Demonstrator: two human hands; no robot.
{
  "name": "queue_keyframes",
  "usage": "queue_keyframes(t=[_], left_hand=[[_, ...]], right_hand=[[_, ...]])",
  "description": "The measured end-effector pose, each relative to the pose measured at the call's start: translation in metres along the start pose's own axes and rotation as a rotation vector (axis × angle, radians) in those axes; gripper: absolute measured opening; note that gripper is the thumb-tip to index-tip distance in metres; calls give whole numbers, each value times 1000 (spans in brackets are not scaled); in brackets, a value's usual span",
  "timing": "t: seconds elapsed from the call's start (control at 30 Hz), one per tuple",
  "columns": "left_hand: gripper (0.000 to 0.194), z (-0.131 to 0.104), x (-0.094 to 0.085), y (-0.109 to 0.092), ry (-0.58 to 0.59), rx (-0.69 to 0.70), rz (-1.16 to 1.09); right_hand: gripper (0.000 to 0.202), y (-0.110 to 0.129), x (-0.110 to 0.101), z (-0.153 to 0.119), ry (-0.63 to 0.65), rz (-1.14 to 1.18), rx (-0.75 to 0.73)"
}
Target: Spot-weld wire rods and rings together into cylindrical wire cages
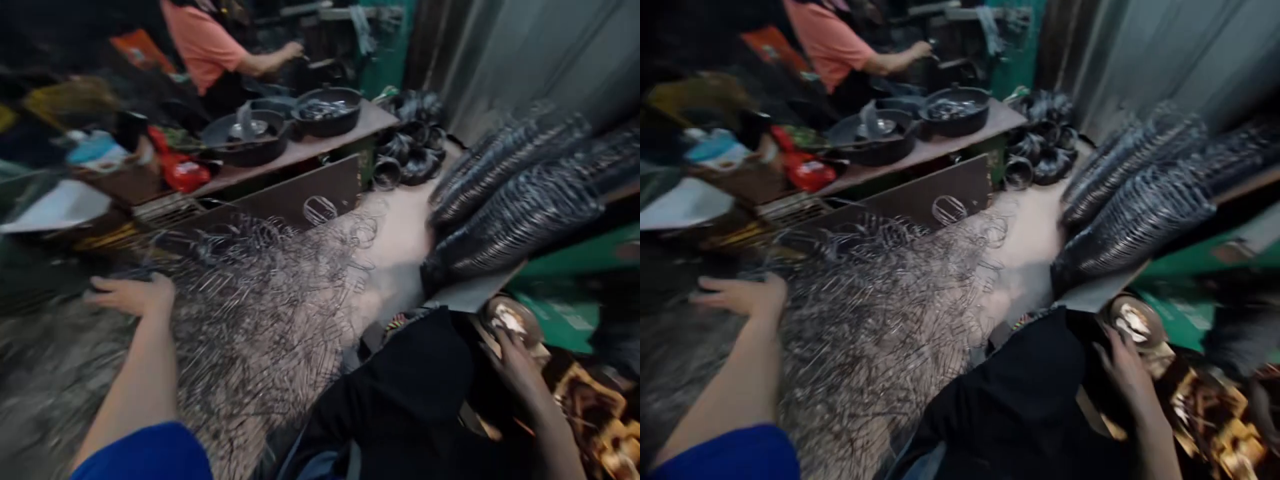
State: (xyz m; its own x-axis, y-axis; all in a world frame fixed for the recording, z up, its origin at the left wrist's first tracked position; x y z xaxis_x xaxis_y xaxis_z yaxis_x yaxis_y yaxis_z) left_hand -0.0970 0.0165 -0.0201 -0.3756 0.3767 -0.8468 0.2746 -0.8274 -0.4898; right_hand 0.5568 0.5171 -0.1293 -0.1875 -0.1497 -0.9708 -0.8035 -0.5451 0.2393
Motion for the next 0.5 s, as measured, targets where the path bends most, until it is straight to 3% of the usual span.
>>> queue_keyframes(t=[0.07, 0.13, 0.17, 0.23, 0.3, 0.37, 0.43, 0.5], left_hand=[[72, -41, 50, -63, 80, 323, -155], [71, -115, 109, -117, 239, 555, -213], [71, -163, 139, -140, 351, 660, -234], [73, -283, 208, -174, 795, 826, -263], [65, -392, 250, -187, 1021, 900, -264], [55, -488, 278, -188, 1199, 942, -259], [47, -563, 300, -183, 1342, 945, -241], [38, -618, 321, -175, 1461, 915, -206]], right_hand=[[52, -2, -10, 12, -19, -33, 42], [55, 4, -27, 31, -52, -53, 58], [57, 9, -37, 42, -79, -52, 59], [63, 18, -63, 69, -169, -39, 59], [69, 20, -95, 98, -315, -46, 86], [75, 16, -126, 127, -460, -78, 146], [81, 8, -149, 156, -546, -114, 215], [83, -2, -162, 184, -581, -148, 273]])
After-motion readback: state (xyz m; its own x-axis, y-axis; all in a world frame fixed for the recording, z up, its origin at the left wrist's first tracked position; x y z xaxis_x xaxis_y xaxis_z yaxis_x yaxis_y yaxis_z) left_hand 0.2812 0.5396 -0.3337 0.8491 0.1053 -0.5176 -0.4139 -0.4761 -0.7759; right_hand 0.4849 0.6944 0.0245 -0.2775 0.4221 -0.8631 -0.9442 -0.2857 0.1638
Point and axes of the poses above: each hand's wrist, its own z-axis towards the middle knuckle, its own x-axis out of the palm, y = z × x, the point moved 10 cm from there along z, towards the middle knuckle, and after that the axes turned 6 degrees about -z, right-handed, at the moved point
